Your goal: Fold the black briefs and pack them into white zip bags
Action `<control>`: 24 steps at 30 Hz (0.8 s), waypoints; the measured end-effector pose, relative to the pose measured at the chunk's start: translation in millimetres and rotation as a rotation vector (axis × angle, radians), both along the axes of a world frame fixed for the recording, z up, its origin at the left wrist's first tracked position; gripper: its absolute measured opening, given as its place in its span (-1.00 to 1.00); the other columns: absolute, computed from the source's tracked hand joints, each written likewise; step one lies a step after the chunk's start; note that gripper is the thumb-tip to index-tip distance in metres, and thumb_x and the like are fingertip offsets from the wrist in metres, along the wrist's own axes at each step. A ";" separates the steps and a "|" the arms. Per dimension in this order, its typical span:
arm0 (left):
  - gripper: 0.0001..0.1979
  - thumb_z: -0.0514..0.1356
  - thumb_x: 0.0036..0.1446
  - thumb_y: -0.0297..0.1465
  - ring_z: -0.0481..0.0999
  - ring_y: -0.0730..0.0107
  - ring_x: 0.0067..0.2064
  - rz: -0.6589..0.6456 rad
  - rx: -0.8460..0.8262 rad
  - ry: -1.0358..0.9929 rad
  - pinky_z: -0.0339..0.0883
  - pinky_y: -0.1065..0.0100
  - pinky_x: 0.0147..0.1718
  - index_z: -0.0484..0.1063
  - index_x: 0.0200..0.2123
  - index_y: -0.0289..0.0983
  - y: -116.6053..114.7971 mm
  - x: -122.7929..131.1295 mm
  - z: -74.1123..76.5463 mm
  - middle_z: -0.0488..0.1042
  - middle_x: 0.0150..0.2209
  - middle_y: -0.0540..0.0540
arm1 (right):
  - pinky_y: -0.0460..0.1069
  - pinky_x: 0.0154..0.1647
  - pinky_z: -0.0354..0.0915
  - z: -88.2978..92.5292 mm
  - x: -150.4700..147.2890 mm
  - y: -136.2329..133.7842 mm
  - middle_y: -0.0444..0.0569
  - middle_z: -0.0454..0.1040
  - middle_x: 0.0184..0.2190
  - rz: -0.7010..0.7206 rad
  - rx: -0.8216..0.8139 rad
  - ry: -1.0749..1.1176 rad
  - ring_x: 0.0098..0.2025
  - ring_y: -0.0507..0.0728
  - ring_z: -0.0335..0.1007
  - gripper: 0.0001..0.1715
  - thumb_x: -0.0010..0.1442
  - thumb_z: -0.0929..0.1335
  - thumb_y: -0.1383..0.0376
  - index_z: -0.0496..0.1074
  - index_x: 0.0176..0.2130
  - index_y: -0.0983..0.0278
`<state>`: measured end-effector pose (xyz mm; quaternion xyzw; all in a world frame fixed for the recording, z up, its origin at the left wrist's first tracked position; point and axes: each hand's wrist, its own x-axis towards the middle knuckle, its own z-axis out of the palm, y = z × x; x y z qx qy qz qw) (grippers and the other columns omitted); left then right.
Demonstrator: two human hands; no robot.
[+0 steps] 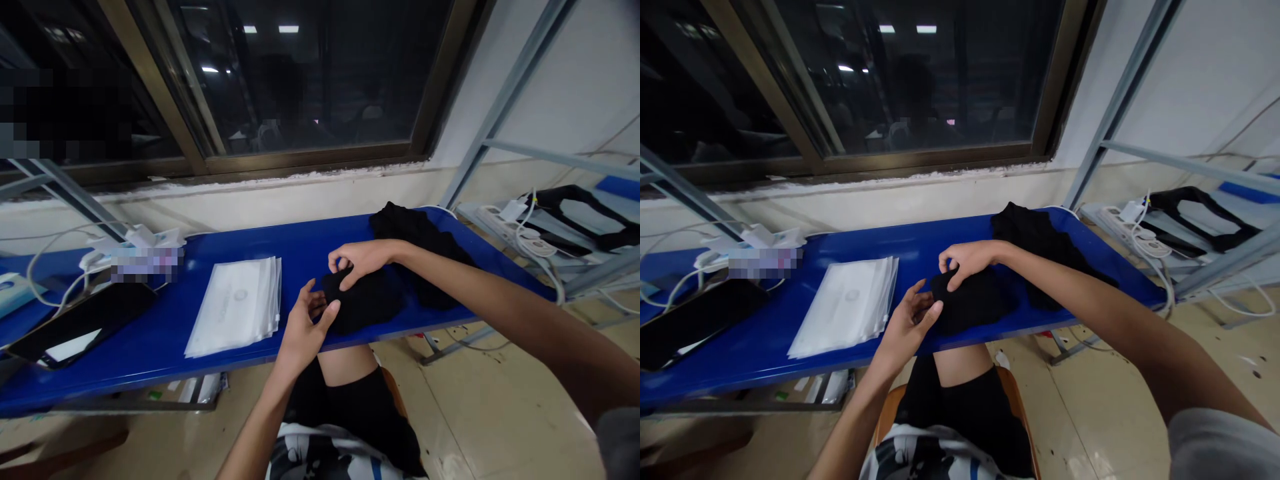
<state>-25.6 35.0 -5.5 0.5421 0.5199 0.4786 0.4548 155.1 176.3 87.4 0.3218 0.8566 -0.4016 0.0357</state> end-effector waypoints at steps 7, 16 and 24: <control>-0.21 0.49 -0.03 -0.25 0.59 0.01 0.10 0.082 -0.078 -0.429 0.47 0.09 0.10 0.30 0.23 -0.27 3.7 -5.2 17.9 0.59 0.05 -0.26 | 0.02 -0.07 0.44 -1.0 5.5 -44.5 0.08 0.61 -0.09 -0.530 -0.333 0.469 -0.07 0.19 0.56 -0.44 -0.03 0.60 0.23 0.51 -0.04 0.29; -0.36 0.49 0.01 -0.29 0.60 0.01 0.08 -0.032 -0.145 -0.549 0.46 0.14 0.12 0.44 0.15 -0.31 -20.3 3.5 40.8 0.60 0.04 -0.26 | 0.00 -0.11 0.40 -34.2 -1.0 -93.9 -0.10 0.57 -0.31 -0.698 -0.543 1.017 -0.16 0.16 0.53 -0.52 -0.03 0.59 -0.03 0.50 -0.27 0.21; -0.51 0.38 0.14 -0.27 0.59 0.09 0.03 -0.255 -0.042 -0.052 0.51 0.20 -0.02 0.39 0.09 -0.28 -17.6 -23.7 69.5 0.58 0.01 -0.20 | 0.20 0.05 0.43 -73.4 -21.7 -120.2 0.12 0.64 -0.13 -0.675 -0.991 1.236 0.10 0.37 0.51 0.05 0.06 0.18 -0.52 0.59 -0.07 0.25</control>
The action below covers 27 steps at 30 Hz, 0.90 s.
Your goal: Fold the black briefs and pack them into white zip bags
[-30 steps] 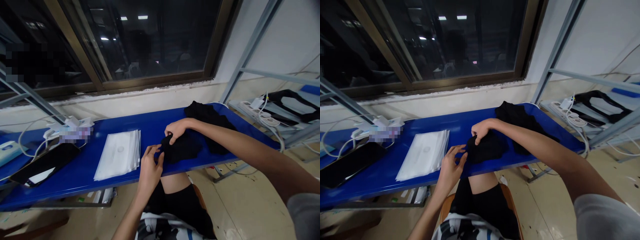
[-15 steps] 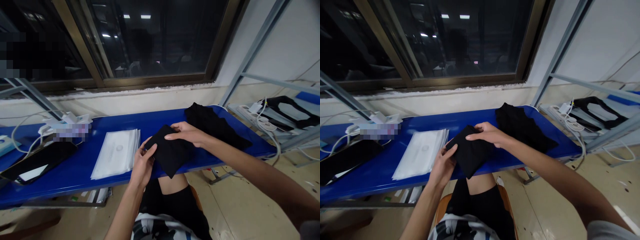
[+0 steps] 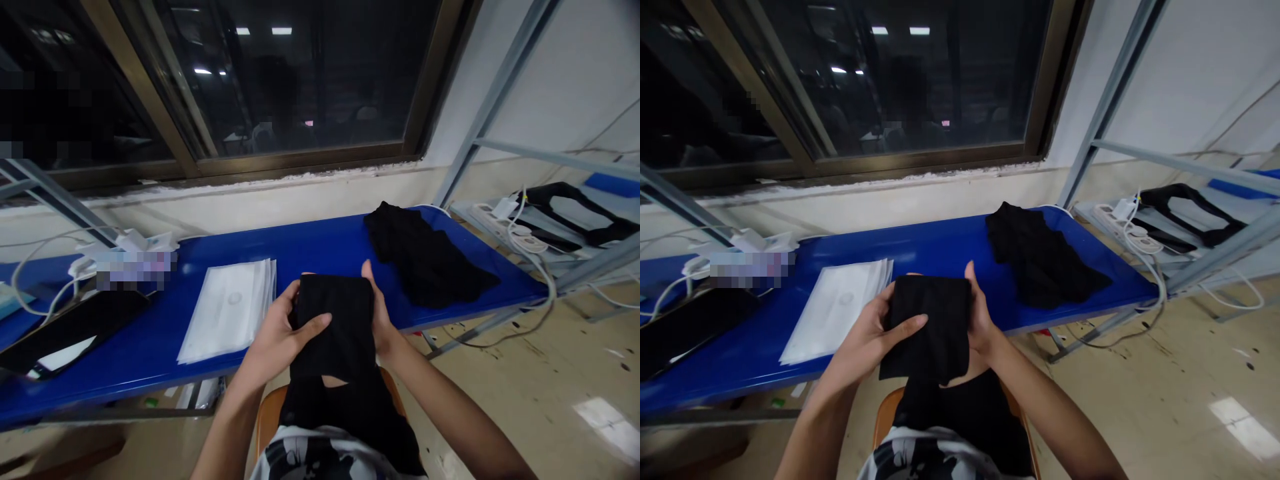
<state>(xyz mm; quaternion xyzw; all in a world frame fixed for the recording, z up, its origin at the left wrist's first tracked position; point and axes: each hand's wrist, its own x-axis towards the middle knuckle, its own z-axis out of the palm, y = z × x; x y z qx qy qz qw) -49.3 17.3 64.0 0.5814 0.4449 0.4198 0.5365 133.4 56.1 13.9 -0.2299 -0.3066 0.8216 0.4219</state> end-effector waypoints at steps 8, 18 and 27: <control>-0.38 0.26 0.21 -0.12 0.64 0.13 -0.14 0.092 0.160 0.534 0.48 0.25 -0.21 0.30 0.26 -0.26 10.2 -21.8 10.1 0.60 -0.02 -0.22 | 0.11 0.09 0.45 -12.9 -0.2 -20.5 -0.04 0.66 -0.07 -0.075 -0.025 -0.177 -0.01 0.25 0.60 -0.28 -0.17 0.67 0.25 0.57 0.01 0.15; -0.70 0.09 0.30 -0.25 0.60 -0.15 -0.05 0.535 -0.023 1.347 0.34 0.18 -0.27 0.58 -0.10 -0.22 35.2 -74.2 -21.1 0.60 -0.01 -0.20 | 0.08 -0.02 0.53 -1.3 32.3 -13.2 0.02 0.67 -0.10 -0.237 -0.157 -0.212 -0.06 0.26 0.63 -0.52 -0.07 0.64 0.22 0.64 -0.12 0.22; -0.66 0.00 0.33 -0.50 0.59 0.06 -0.07 0.643 0.301 1.455 0.21 0.27 -0.41 0.55 -0.02 -0.25 13.0 -67.3 -13.7 0.59 -0.08 -0.18 | 0.12 0.05 0.52 9.7 28.0 -27.8 -0.03 0.69 -0.21 -0.204 -0.115 -0.130 -0.12 0.25 0.65 -0.60 -0.12 0.66 0.23 0.64 -0.24 0.21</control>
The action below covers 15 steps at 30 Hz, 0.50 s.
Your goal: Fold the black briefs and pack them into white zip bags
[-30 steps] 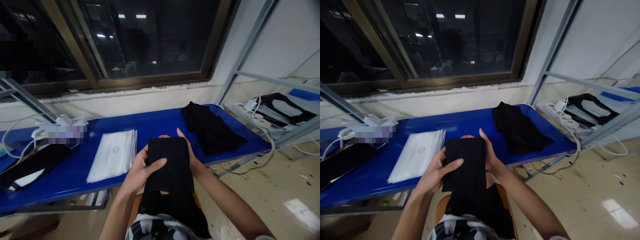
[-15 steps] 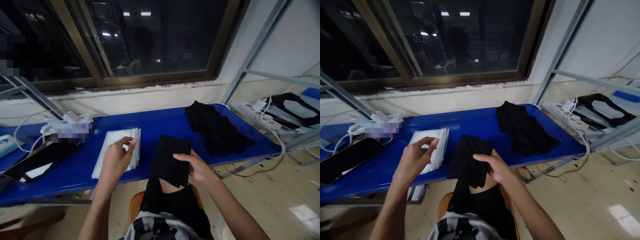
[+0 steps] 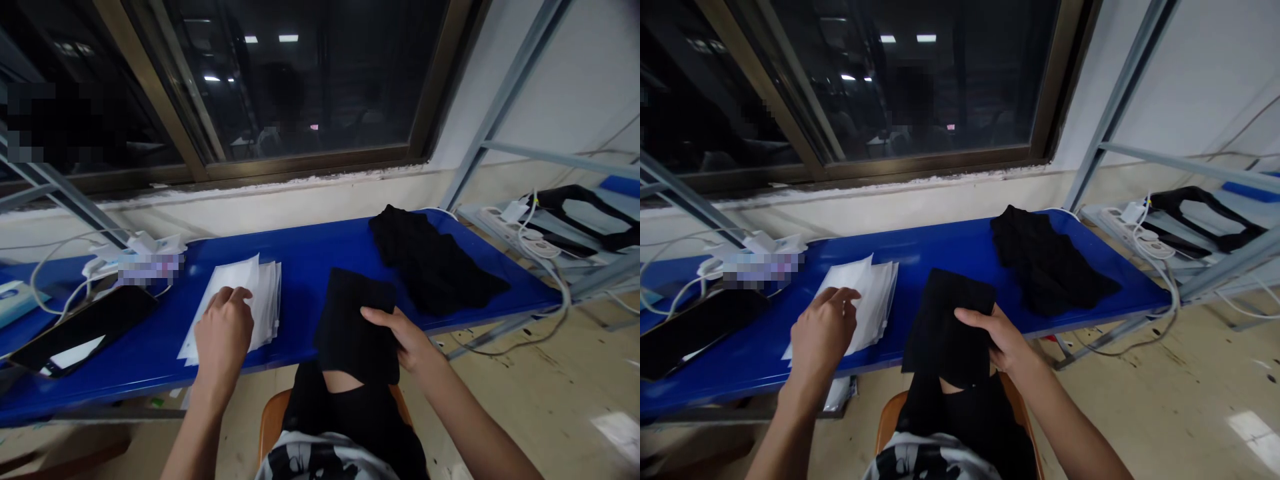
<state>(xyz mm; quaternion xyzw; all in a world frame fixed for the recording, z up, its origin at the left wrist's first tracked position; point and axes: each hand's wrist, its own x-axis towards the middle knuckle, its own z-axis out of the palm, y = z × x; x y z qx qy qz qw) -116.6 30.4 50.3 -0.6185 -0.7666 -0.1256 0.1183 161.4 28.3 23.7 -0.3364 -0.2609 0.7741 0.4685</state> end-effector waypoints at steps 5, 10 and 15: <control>-0.72 0.12 0.35 -0.40 0.55 0.15 -0.03 -0.136 0.307 0.090 0.22 0.32 -0.44 0.56 0.03 -0.27 -18.2 22.7 -1.7 0.54 -0.01 -0.18 | 0.10 0.03 0.51 24.2 -9.1 -3.4 -0.03 0.68 -0.24 0.106 0.129 0.048 -0.19 0.20 0.66 -0.54 -0.07 0.64 0.22 0.64 -0.13 0.24; -0.61 0.02 0.40 -0.49 0.55 0.24 -0.09 -0.308 0.403 -0.015 0.24 0.38 -0.47 0.39 0.23 -0.23 -26.0 48.4 -5.5 0.47 0.07 -0.21 | 0.12 0.05 0.49 31.2 -23.6 8.0 -0.02 0.67 -0.16 0.182 0.230 -0.076 -0.09 0.24 0.63 -0.51 -0.09 0.64 0.22 0.63 -0.12 0.22; -0.28 0.03 0.32 -0.64 0.47 0.16 0.00 -0.658 0.416 0.026 0.43 0.36 -0.38 -0.03 0.47 -0.14 -21.3 46.8 -3.8 0.41 0.12 -0.28 | 0.18 0.22 0.35 24.7 -22.4 22.7 -0.04 0.65 -0.10 0.135 0.471 -0.307 0.10 0.27 0.51 -0.55 0.03 0.58 0.19 0.60 -0.06 0.20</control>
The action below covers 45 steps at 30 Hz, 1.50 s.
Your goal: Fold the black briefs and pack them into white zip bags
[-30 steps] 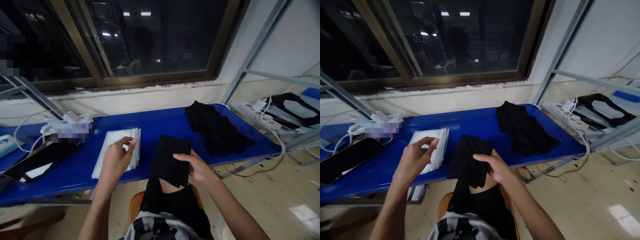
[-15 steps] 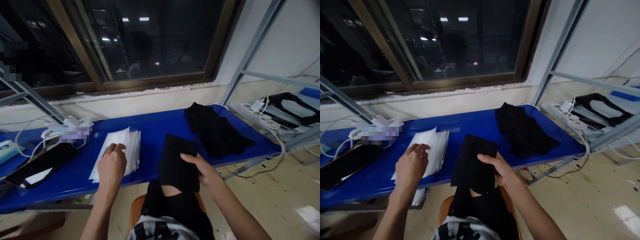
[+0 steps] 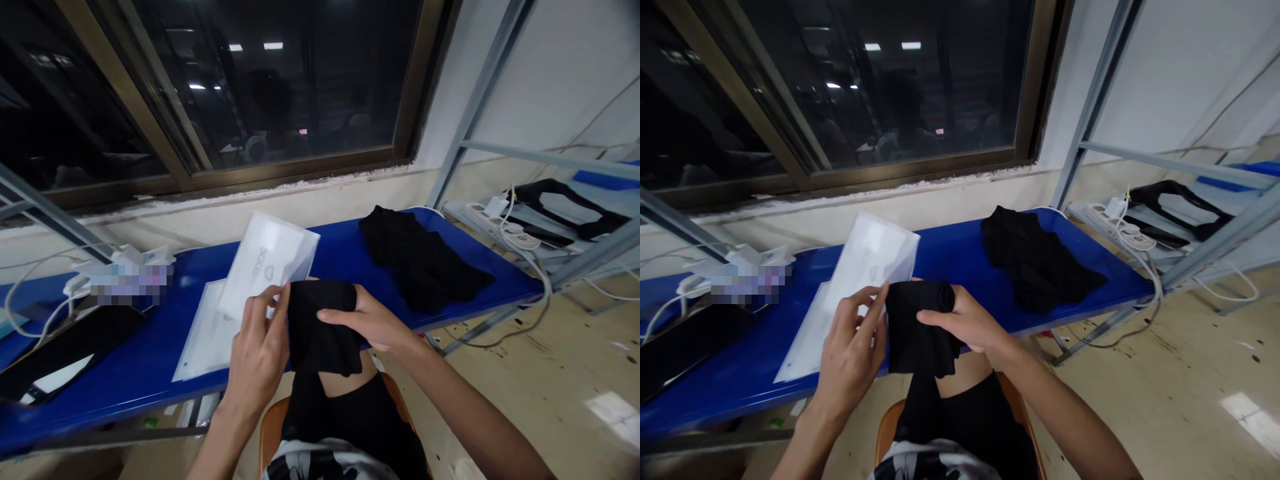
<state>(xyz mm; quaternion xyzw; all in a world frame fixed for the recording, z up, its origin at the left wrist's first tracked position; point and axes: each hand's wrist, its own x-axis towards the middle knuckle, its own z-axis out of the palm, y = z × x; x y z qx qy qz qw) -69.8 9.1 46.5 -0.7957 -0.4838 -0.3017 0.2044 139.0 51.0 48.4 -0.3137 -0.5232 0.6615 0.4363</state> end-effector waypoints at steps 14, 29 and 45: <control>-0.09 -0.05 0.19 -0.73 0.35 0.03 0.10 -0.027 -0.112 0.305 0.45 0.43 -0.57 -0.39 0.51 -0.27 -4.0 8.5 -2.1 0.35 0.19 -0.33 | 0.12 0.01 0.43 3.3 8.5 4.5 0.00 0.64 -0.17 -0.228 0.105 -0.099 -0.04 0.30 0.55 -0.70 0.10 0.53 0.17 0.61 -0.19 0.29; -0.12 -0.03 0.22 -0.72 0.34 -0.07 0.12 -0.038 -0.069 0.115 0.56 0.26 -0.35 -0.33 0.52 -0.28 -17.6 36.1 -23.2 0.31 0.18 -0.42 | 0.10 0.26 0.31 -20.2 -29.0 14.6 -0.04 0.60 0.01 -0.171 0.064 0.250 0.16 0.25 0.47 -0.28 -0.14 0.65 0.25 0.53 0.04 0.17; -0.45 0.41 0.13 -0.25 0.66 0.03 -0.08 -0.328 -1.141 -1.086 0.60 0.11 -0.12 0.46 0.16 -0.28 26.2 -43.3 30.3 0.61 -0.01 -0.28 | 0.18 0.26 0.35 -23.2 17.4 2.7 -0.12 0.52 0.14 0.068 -0.071 0.138 0.26 0.22 0.36 -0.30 0.00 0.60 0.29 0.49 0.12 0.04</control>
